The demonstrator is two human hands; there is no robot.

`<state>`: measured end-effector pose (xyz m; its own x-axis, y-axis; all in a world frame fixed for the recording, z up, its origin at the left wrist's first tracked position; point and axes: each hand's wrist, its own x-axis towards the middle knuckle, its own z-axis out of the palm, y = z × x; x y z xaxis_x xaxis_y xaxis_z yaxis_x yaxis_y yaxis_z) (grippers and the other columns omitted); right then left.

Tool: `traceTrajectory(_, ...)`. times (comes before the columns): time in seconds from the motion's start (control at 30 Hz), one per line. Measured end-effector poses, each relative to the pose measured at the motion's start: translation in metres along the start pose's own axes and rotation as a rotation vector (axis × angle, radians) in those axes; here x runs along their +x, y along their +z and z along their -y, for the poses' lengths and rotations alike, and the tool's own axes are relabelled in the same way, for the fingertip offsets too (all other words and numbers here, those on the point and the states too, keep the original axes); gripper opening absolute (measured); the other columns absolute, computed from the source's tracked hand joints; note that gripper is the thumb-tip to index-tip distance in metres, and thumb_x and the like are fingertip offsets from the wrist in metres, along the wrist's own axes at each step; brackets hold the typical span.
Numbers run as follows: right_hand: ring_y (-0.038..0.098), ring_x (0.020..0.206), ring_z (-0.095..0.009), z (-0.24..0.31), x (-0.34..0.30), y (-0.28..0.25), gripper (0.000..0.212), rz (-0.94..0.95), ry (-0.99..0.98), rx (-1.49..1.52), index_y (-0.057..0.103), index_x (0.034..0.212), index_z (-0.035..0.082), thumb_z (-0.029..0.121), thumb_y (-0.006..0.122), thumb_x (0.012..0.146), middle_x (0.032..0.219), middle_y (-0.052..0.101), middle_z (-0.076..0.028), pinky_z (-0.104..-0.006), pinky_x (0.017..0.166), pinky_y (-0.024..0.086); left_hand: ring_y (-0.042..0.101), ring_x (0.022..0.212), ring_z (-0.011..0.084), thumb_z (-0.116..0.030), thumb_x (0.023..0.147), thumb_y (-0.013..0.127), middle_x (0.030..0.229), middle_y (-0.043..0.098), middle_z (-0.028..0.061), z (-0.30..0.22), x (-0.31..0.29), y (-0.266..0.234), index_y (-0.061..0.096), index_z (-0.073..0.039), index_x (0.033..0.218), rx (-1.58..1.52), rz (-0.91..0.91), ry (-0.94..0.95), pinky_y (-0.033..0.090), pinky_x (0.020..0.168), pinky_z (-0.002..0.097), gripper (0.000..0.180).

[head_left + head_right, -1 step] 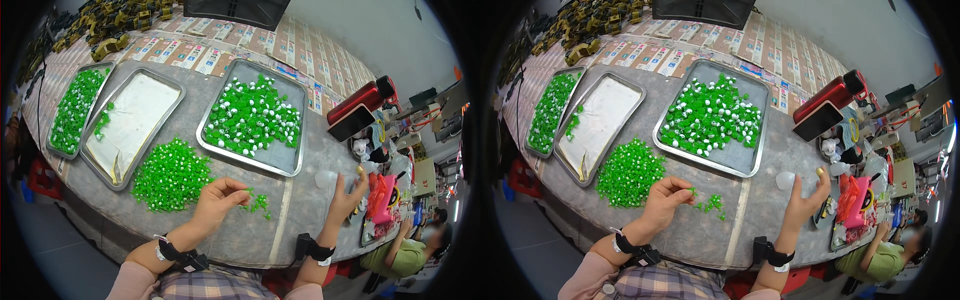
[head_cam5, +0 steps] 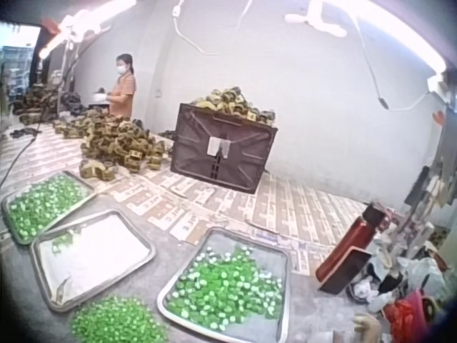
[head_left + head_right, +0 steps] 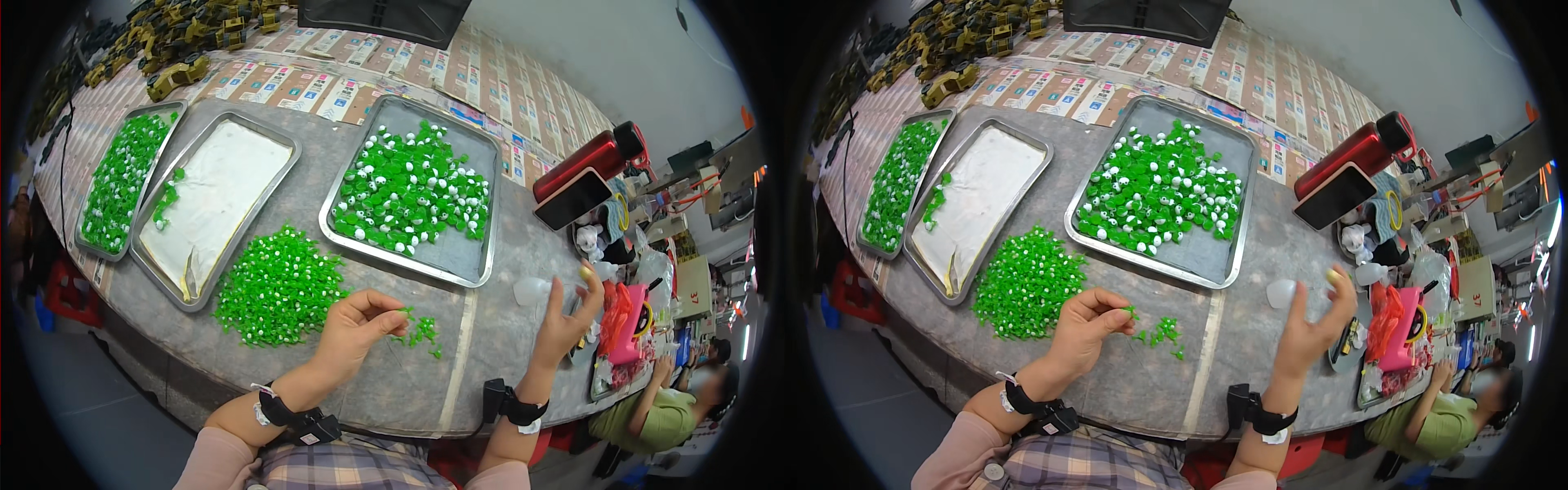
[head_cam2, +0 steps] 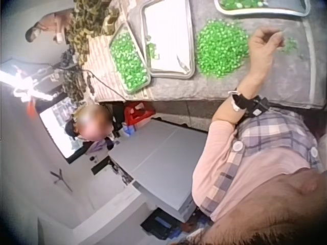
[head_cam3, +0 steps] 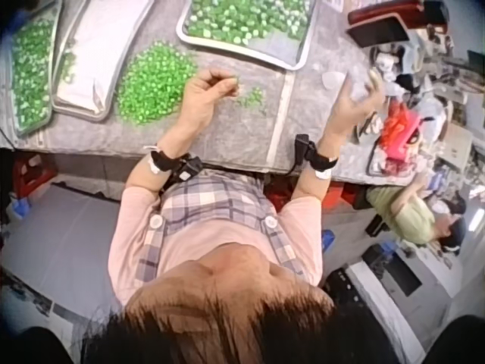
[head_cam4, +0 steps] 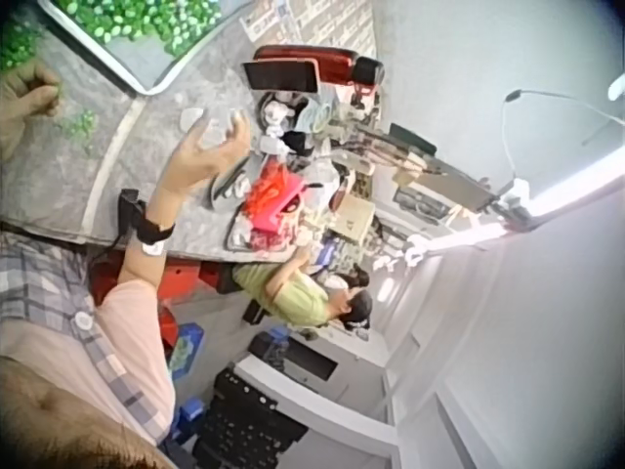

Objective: The person sits at a table and assembles small green and white candy pieces. They pick up a green piece, apply a small amount of liquid from a squeeze bottle, and then attach a white piece to it. The finished candies are placed into a metal tray. The process is repeated continuously throughout the video.

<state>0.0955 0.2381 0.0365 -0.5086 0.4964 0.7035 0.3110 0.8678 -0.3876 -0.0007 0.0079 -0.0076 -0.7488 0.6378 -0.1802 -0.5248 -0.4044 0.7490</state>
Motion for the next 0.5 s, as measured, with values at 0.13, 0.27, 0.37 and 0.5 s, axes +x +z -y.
traceTrajectory(0.13,0.053,0.072,-0.019,0.048,0.021,0.047,0.028,0.522,0.043,0.377,0.048,0.092,0.004,0.003,0.06,0.067,0.084,0.054,-0.009,-0.0292,0.062,0.041,0.056,0.065,0.0125,-0.003,0.075,0.056,0.074,0.058,0.0072,0.001,0.001,-0.001,0.054,-0.001,0.082,0.027,-0.019,0.011,0.048,0.06,0.025,0.008)
traceTrajectory(0.27,0.053,0.069,-0.022,0.047,0.015,0.111,0.022,0.677,-0.045,0.276,0.045,0.084,0.004,0.002,0.058,0.066,0.079,0.052,-0.01,-0.032,0.06,0.042,0.056,0.065,0.0121,-0.004,0.075,0.057,0.073,0.058,0.0068,-0.002,0.004,0.001,0.054,-0.001,0.083,0.027,-0.036,0.025,0.048,0.06,0.0248,0.008)
traceTrajectory(0.37,0.052,0.067,-0.023,0.047,0.011,0.123,0.022,0.646,-0.103,0.163,0.044,0.084,0.005,0.001,0.057,0.066,0.078,0.052,-0.01,-0.032,0.06,0.043,0.056,0.065,0.0118,-0.004,0.075,0.057,0.073,0.058,0.0067,-0.002,0.004,0.0,0.054,-0.002,0.083,0.014,-0.027,0.025,0.048,0.06,0.0247,0.009)
traceTrajectory(0.5,0.054,0.068,-0.014,0.061,0.021,0.085,0.023,0.672,0.168,0.579,0.046,0.087,0.002,-0.003,0.057,0.067,0.077,0.053,-0.007,-0.0241,0.062,0.043,0.056,0.066,0.0128,-0.005,0.075,0.057,0.074,0.058,0.007,-0.003,0.002,-0.004,0.053,-0.002,0.082,-0.012,-0.004,0.002,0.048,0.061,0.0257,0.008)
